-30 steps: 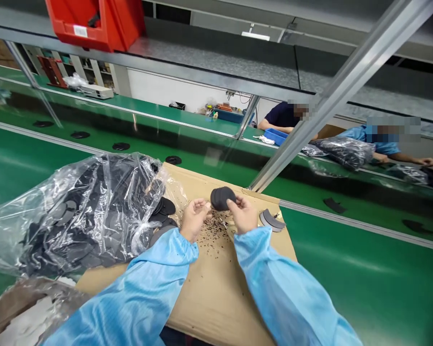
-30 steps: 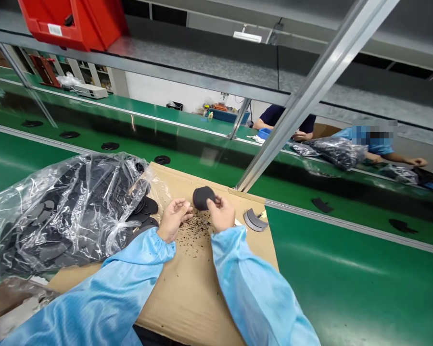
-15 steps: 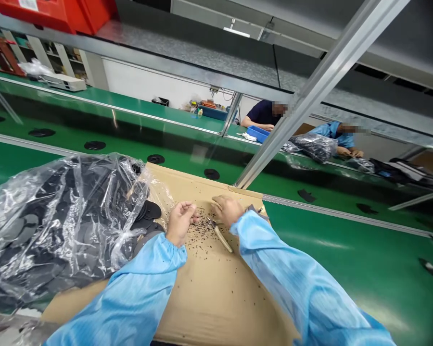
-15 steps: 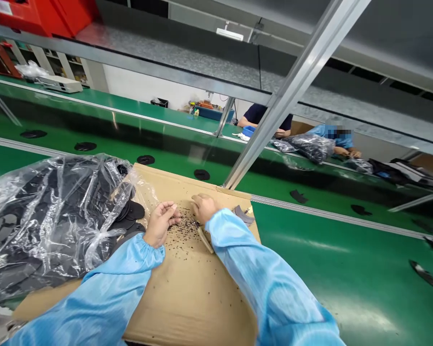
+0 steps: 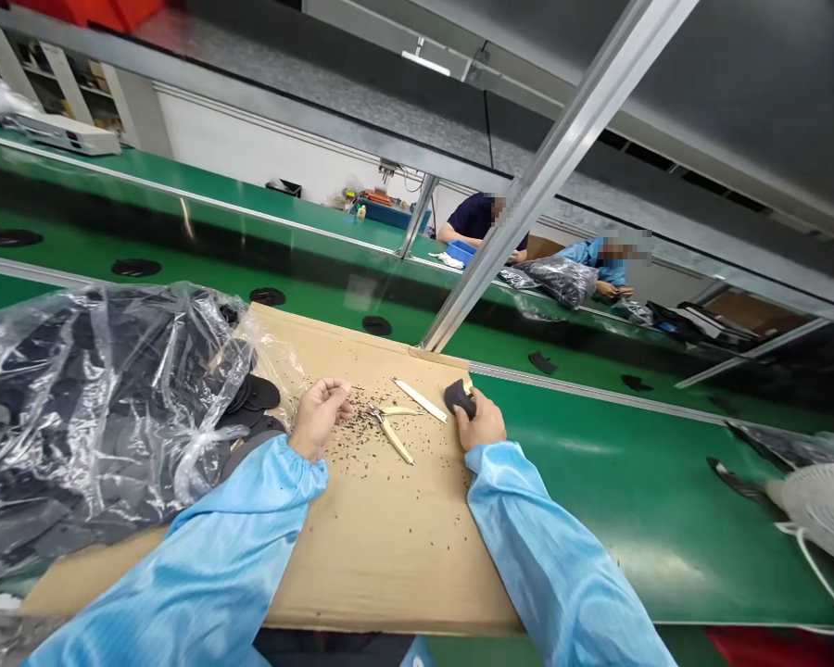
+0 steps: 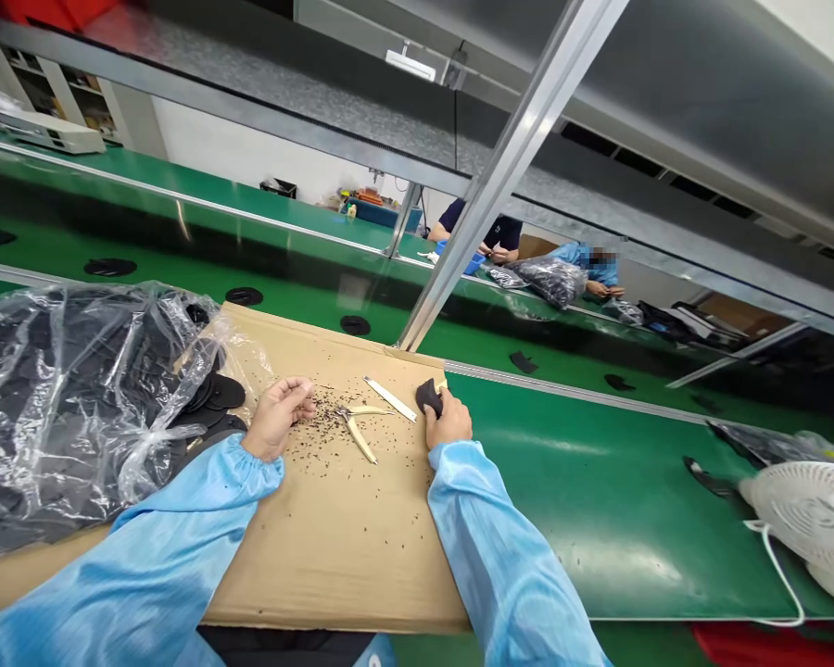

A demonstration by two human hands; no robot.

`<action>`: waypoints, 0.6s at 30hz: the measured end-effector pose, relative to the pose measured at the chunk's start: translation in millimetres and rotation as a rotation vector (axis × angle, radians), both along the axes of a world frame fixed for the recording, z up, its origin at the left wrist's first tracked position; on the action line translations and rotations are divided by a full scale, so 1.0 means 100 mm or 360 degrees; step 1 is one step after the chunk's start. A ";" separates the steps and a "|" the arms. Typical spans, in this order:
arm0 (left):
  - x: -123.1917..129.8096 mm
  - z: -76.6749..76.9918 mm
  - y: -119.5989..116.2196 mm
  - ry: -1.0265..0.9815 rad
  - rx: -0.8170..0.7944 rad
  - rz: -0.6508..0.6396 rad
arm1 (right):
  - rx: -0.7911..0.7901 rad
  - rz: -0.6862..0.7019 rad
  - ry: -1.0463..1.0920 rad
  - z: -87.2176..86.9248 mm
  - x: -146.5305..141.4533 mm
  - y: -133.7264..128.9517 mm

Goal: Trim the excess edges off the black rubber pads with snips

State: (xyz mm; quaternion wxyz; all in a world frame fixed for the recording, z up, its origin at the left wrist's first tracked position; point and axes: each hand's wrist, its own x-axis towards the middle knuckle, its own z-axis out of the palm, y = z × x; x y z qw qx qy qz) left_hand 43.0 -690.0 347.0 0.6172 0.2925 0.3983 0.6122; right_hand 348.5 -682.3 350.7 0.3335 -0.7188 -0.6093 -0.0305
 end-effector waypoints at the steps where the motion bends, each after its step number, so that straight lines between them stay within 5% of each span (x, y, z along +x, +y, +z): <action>1: 0.00 0.00 -0.01 0.0016 0.0013 -0.0018 | 0.0073 0.0024 0.0065 0.02 -0.08 -0.03; 7: 0.05 0.01 -0.07 0.0051 0.0111 -0.0272 | 0.0284 0.0337 0.0391 -0.03 -1.01 -0.22; 11: 0.07 -0.03 -0.05 -0.0058 0.0133 -0.0350 | 0.0342 0.0860 0.0473 -0.07 -1.50 -0.32; 15: 0.02 -0.03 0.04 -0.0168 0.0018 -0.0108 | 0.0315 0.0829 0.0055 -0.02 -1.40 -0.33; 18: -0.02 -0.01 0.09 -0.0288 0.0009 -0.0054 | -0.0010 0.0735 -0.0261 -0.07 -1.19 -0.28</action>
